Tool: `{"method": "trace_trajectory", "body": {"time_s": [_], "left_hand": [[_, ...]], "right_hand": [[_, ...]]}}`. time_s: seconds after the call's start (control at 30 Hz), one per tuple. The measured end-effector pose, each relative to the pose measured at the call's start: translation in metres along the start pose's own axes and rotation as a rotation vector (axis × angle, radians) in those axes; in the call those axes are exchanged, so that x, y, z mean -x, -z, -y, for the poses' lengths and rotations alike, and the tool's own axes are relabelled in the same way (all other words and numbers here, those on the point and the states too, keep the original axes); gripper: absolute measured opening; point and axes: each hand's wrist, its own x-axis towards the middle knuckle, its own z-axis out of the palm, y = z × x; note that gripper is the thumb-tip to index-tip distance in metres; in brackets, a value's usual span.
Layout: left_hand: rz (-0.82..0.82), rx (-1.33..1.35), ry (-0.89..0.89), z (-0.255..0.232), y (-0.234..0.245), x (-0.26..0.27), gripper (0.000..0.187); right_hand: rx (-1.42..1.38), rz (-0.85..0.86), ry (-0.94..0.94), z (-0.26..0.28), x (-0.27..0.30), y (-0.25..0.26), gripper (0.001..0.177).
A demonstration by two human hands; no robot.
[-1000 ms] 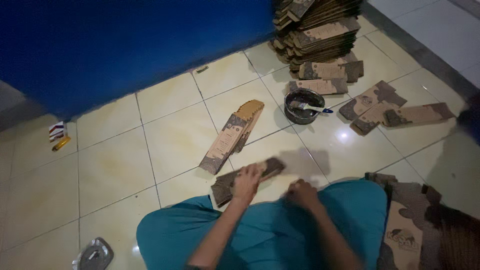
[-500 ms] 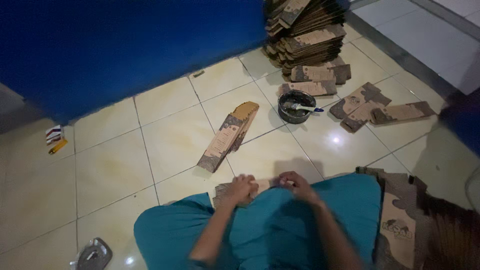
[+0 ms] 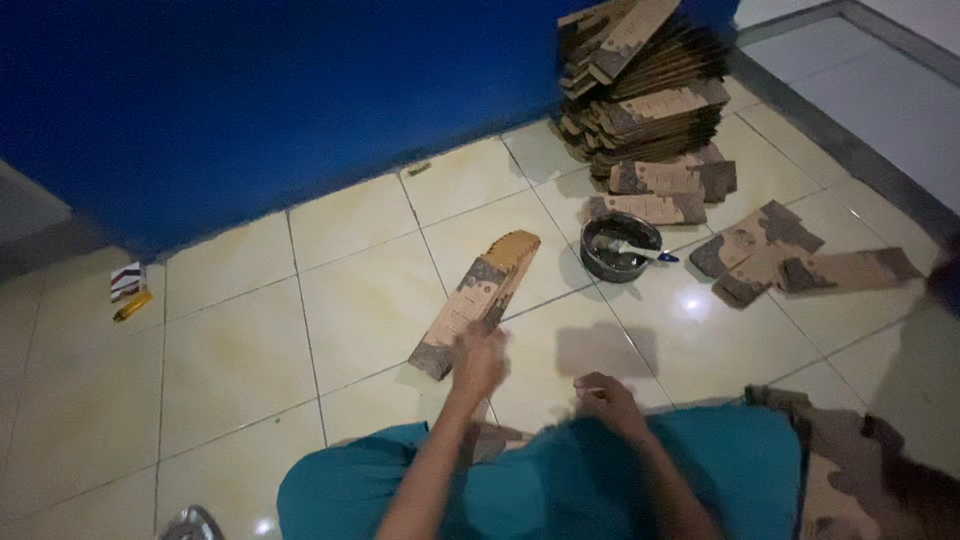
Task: The person sits on the floor and assembles flat cardboard pieces into a larger structure. They apply a liquid adhesive from a metal bowl using a brush to the edges of the cardboard and press the pieces together to bond them.
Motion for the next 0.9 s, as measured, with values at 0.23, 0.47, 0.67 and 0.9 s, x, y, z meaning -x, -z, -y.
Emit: {"method": "trace_trajectory", "body": {"time_s": [0.23, 0.47, 0.67, 0.9], "left_hand": [[-0.17, -0.107, 0.394, 0.042, 0.004, -0.041, 0.068], [-0.149, -0.128, 0.286, 0.028, 0.014, -0.031, 0.112], [-0.062, -0.018, 0.202, -0.022, 0.055, -0.028, 0.107], [0.674, 0.309, 0.315, -0.06, 0.043, -0.019, 0.116]], "right_hand": [[0.045, 0.129, -0.013, -0.003, -0.047, -0.011, 0.024], [-0.168, -0.007, -0.002, 0.012, -0.088, -0.021, 0.024], [-0.455, -0.008, -0.27, 0.027, -0.08, -0.018, 0.045], [-0.716, -0.038, -0.441, -0.001, -0.074, -0.015, 0.036]]}}
